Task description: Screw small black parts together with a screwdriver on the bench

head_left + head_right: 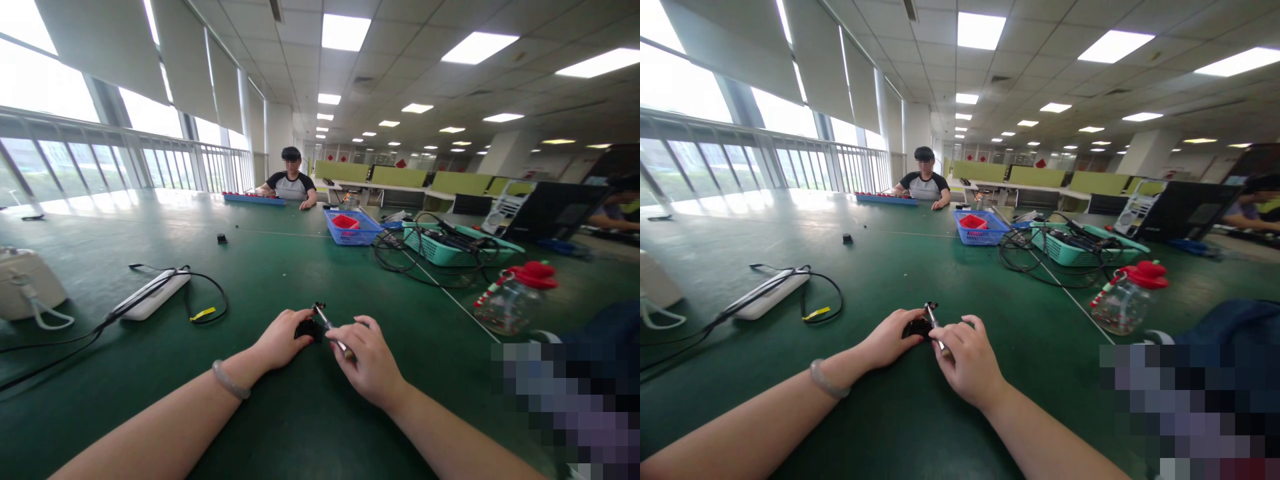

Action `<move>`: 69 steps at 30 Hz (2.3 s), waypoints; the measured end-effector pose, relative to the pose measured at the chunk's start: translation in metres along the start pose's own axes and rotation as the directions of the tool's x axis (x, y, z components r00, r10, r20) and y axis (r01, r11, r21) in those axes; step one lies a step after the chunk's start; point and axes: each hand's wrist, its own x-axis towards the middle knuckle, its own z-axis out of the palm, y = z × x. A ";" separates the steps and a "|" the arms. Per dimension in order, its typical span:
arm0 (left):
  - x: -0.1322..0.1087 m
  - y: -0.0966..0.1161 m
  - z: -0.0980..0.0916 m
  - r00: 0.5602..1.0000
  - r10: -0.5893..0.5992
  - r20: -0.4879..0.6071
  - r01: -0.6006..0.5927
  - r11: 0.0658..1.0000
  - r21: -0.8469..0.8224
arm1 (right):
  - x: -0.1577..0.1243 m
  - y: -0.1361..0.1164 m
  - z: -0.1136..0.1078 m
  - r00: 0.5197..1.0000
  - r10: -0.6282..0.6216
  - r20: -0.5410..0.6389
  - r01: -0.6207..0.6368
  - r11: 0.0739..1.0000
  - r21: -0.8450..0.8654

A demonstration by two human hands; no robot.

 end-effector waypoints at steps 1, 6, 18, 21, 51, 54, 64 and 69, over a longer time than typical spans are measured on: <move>0.000 0.000 -0.001 1.000 0.003 0.004 -0.003 1.000 0.002 | 0.000 0.002 0.000 0.999 0.035 -0.011 -0.034 0.999 0.028; 0.000 0.001 -0.002 1.000 -0.018 0.020 0.018 1.000 0.017 | 0.000 0.014 0.001 0.973 0.229 0.001 -0.225 0.956 0.186; -0.001 0.005 -0.005 0.999 -0.024 0.046 0.023 1.000 0.020 | -0.002 0.032 0.007 0.833 0.552 -0.037 -0.467 0.736 0.490; -0.001 0.004 -0.004 0.999 -0.028 0.037 0.028 0.999 0.019 | -0.004 0.030 0.006 0.837 0.537 -0.106 -0.427 0.761 0.489; 0.001 0.004 -0.005 0.996 -0.073 0.059 0.071 0.997 0.024 | -0.002 0.007 0.000 0.940 0.340 -0.037 -0.319 0.910 0.265; 0.000 0.005 -0.006 0.996 -0.068 0.059 0.066 0.997 0.029 | -0.003 0.005 -0.002 0.948 0.314 -0.040 -0.296 0.925 0.240; 0.000 0.004 -0.005 0.998 -0.047 0.050 0.045 0.998 0.046 | 0.000 -0.004 0.000 0.978 0.182 0.099 -0.200 0.954 0.224; 0.000 0.003 -0.004 0.998 -0.042 0.047 0.040 0.998 0.040 | -0.002 -0.002 -0.002 0.982 0.172 0.080 -0.186 0.957 0.224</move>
